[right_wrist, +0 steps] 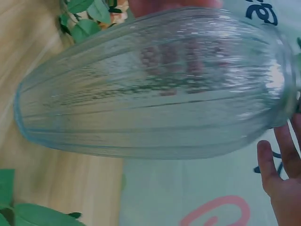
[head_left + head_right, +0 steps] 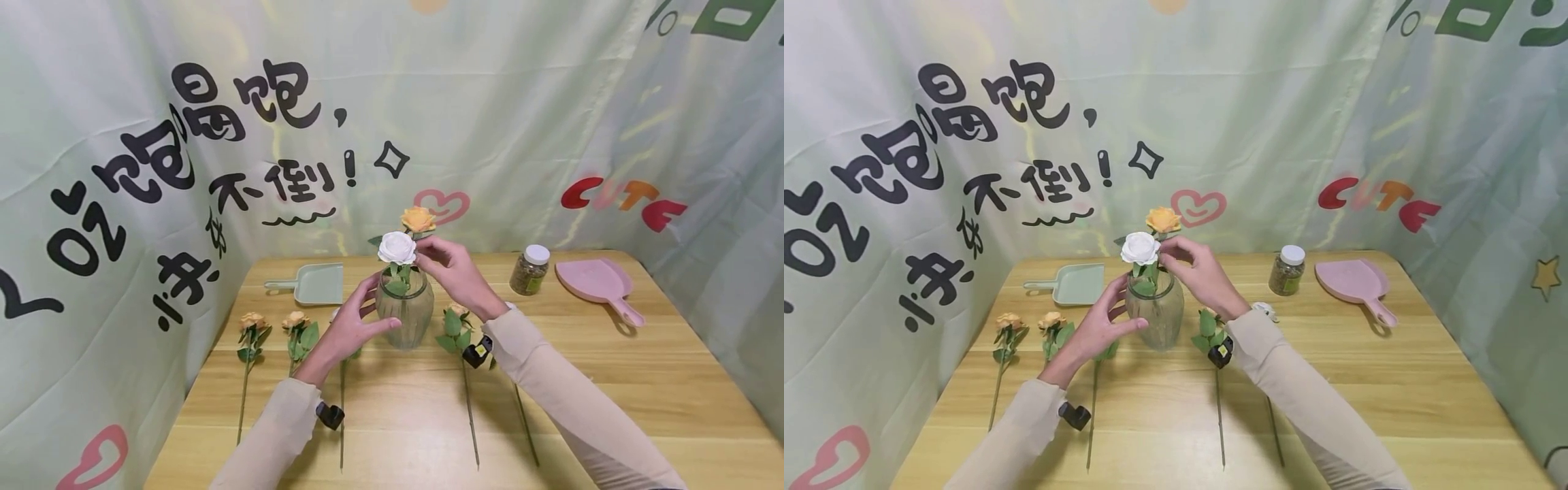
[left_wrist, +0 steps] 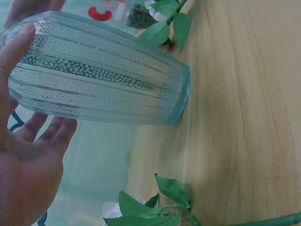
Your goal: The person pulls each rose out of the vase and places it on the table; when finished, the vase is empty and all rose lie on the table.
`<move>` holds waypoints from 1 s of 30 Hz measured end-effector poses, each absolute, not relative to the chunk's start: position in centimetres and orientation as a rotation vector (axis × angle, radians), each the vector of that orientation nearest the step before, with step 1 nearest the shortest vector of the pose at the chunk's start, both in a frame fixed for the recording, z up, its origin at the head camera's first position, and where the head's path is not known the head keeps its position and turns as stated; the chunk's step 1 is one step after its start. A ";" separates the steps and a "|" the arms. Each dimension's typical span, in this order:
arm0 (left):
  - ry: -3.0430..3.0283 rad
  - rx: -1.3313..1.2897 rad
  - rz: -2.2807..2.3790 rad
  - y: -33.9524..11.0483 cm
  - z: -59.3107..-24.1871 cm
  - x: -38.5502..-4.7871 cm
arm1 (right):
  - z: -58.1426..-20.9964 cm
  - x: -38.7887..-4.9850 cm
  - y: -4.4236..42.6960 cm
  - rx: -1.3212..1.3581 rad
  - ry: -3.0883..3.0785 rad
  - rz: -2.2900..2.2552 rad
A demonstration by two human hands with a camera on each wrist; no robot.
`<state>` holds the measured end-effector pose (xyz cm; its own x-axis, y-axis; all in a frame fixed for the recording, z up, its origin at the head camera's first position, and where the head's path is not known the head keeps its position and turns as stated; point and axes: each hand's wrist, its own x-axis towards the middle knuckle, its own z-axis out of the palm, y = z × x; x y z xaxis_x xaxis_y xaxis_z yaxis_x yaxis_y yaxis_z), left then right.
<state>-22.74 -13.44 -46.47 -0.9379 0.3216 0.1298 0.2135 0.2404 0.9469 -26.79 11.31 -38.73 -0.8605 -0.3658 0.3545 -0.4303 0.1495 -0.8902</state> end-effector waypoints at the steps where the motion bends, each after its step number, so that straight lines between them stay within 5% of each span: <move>1: 2.404 0.516 1.808 -13.5 -46.5 -22.7 | -38.5 -26.7 11.4 0.797 -2.322 1.849; 30: 2.409 0.508 1.803 -13.4 -46.6 -22.7 | -31.2 -25.9 18.4 0.557 -1.434 2.032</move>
